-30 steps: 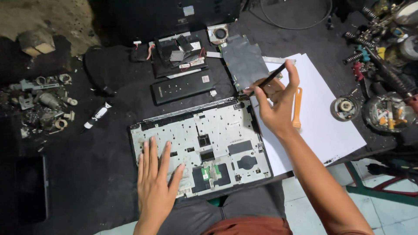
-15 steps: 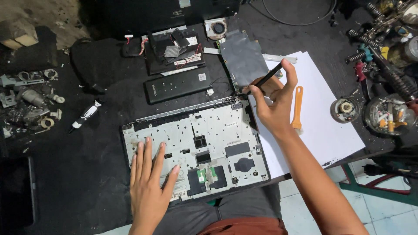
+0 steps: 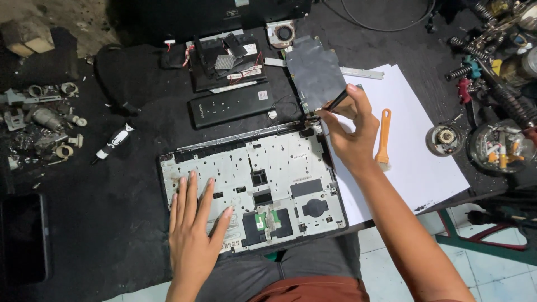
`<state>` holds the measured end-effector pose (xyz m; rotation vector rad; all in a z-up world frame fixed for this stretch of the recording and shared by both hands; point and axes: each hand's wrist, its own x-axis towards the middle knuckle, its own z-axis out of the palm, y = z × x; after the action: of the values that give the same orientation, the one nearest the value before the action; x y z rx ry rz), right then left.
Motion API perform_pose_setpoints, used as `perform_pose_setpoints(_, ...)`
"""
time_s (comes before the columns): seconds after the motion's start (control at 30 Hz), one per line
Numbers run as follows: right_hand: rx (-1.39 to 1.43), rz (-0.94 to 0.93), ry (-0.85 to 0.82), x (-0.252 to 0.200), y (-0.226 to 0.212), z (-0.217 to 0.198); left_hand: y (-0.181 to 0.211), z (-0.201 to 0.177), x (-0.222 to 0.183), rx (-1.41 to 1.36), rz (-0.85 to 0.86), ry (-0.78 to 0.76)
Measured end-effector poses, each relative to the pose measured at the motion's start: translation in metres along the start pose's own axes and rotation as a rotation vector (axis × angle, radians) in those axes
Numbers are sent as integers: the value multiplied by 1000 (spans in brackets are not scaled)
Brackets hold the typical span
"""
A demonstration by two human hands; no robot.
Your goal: Detaching a motherboard from a laptop chassis using a screwdriver and pry tool
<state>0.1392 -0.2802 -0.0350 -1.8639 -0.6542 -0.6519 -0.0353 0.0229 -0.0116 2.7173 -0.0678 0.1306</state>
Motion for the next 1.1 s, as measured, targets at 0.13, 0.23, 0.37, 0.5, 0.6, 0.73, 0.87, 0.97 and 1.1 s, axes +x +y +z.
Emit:
perform_pose_setpoints(0.13, 12, 28, 15, 3, -5, 2, 0, 0, 0, -15, 5, 3)
perform_pose_setpoints(0.23, 59, 31, -31, -1, -1, 2, 1, -1, 0, -16, -1, -1)
perform_pose_setpoints(0.37, 120, 74, -42, 2, -10, 1, 1, -1, 0, -13, 5, 6)
perform_pose_setpoints(0.5, 78, 90, 27, -1, -1, 2, 1, -2, 0, -36, -1, 0)
perform_pose_setpoints(0.6, 39, 45, 64, 1, -1, 3, 2, -3, 0, -52, -9, -1)
perform_pose_setpoints(0.73, 107, -12, 26, 4, -9, 3, 2, -2, 0, -60, -16, -3)
perform_pose_setpoints(0.87, -4, -44, 123, -1, 3, 6, 2, -2, -1, -52, -12, -6)
perform_pose_setpoints(0.97, 52, -34, 141, 1, -1, 6, 3, -3, -1, -60, -15, -2)
perform_pose_setpoints(1.1, -16, -31, 108, 1, 0, 4, 3, -3, 0, -55, -5, 6)
